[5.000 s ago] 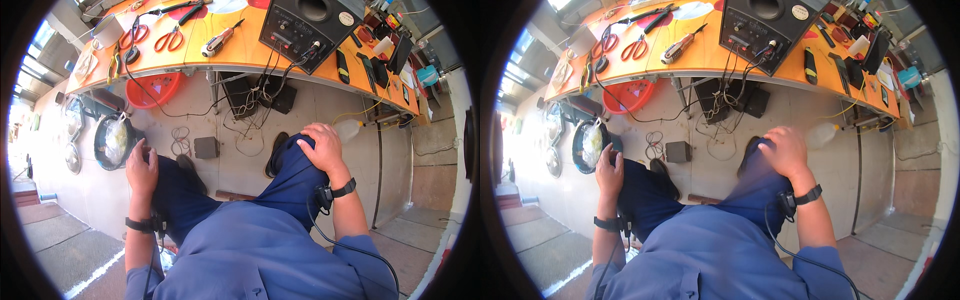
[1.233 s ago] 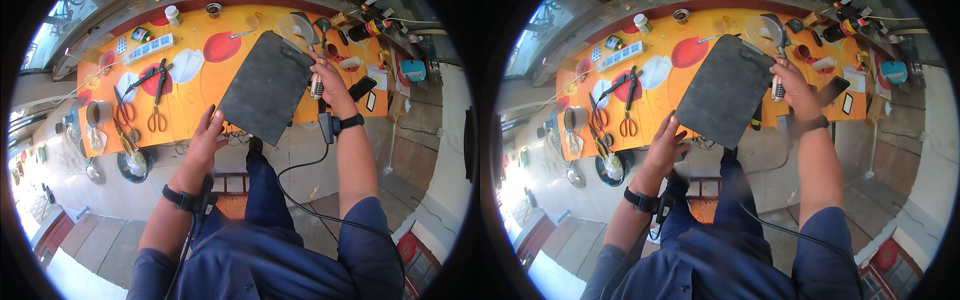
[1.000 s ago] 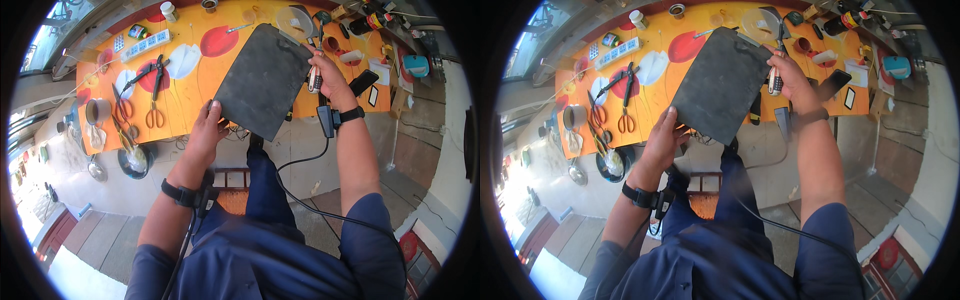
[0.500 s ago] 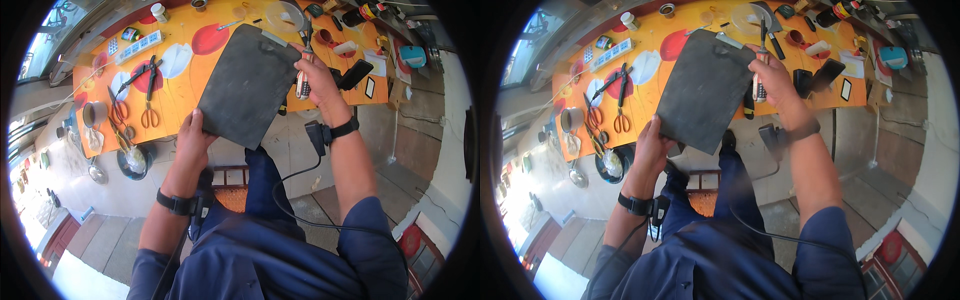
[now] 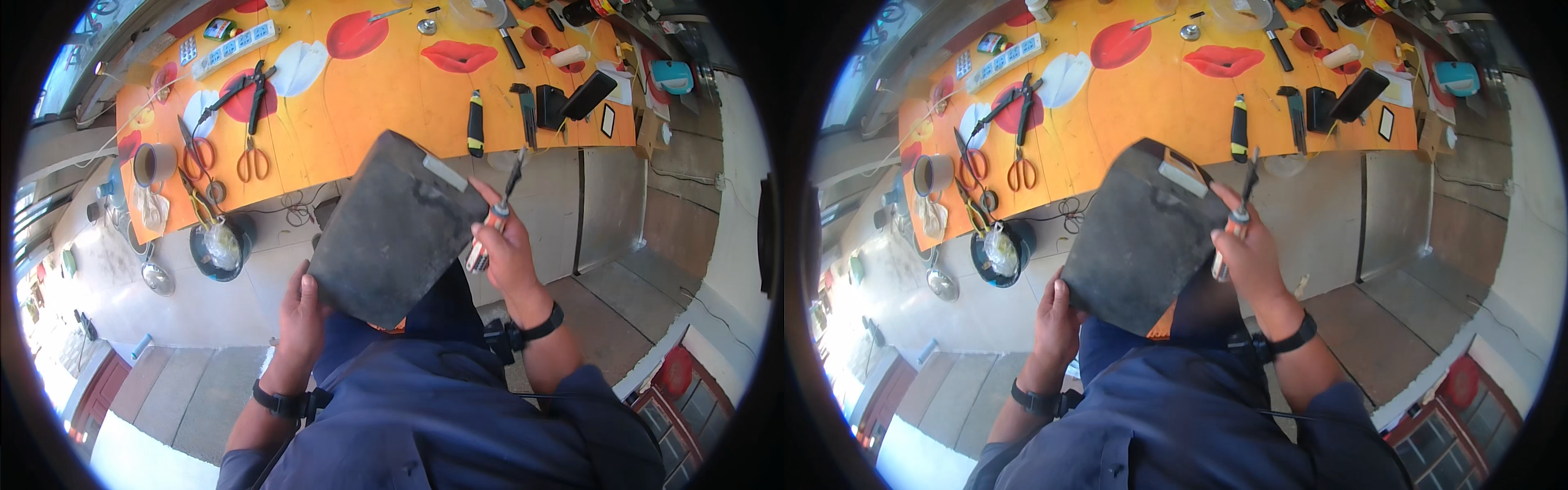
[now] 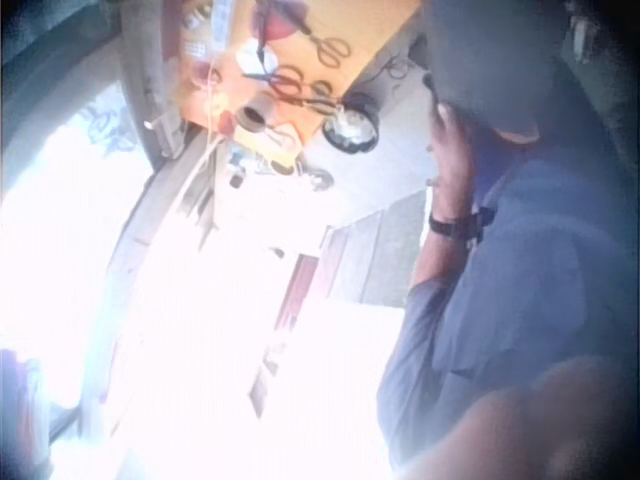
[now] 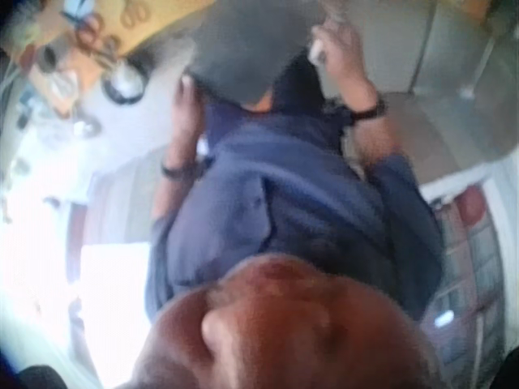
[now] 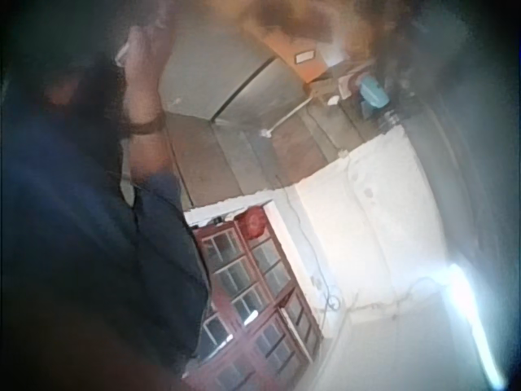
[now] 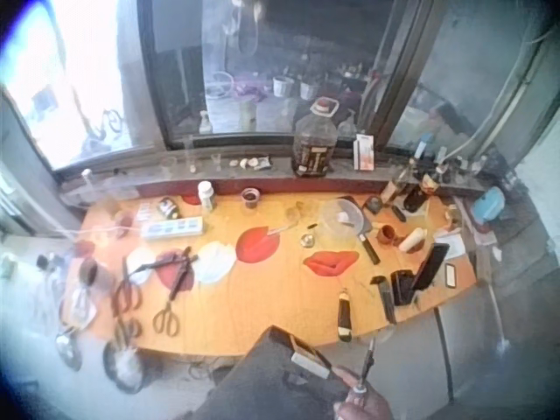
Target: The person uses a screwdriver to remove screws from the back panel of a black electronic device on a workbench. They then lift the device, walk to another room, and place it on a table before returning to the workbench.
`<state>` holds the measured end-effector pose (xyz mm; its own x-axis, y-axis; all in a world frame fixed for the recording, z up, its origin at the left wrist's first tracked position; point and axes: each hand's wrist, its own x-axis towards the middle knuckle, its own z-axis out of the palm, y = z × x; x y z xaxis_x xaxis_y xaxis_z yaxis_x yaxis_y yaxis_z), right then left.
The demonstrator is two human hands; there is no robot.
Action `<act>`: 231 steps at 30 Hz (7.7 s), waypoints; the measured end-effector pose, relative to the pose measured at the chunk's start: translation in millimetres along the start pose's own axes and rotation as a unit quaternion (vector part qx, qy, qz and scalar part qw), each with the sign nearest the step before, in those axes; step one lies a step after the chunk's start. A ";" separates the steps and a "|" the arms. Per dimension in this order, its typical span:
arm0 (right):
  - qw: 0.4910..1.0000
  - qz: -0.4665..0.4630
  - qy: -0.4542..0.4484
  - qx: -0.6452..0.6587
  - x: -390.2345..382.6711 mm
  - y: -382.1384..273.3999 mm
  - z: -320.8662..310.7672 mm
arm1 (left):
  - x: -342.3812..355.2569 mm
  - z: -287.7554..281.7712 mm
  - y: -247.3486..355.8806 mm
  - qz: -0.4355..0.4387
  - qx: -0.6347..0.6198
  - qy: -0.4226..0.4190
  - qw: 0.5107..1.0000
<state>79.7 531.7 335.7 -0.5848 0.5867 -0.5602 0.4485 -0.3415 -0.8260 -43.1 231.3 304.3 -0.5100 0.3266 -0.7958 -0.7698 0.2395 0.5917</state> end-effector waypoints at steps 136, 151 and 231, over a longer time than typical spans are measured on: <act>0.886 0.081 0.068 0.451 295.4 457.0 75.3 | 500.6 35.7 -132.1 0.451 0.553 0.133 0.688; 0.859 -0.004 0.063 0.508 336.4 450.2 78.2 | 237.4 -81.6 -159.8 0.257 0.406 0.040 0.876; 0.881 0.107 -0.364 0.283 113.5 398.8 144.0 | 107.1 -69.0 -252.7 0.428 -0.071 0.112 0.894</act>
<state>94.8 356.4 -66.4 -0.8990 -0.0922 -0.4281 0.3129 -0.8192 -0.4806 70.3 142.7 60.6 -0.9873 0.1399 -0.0755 -0.0945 -0.1341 0.9865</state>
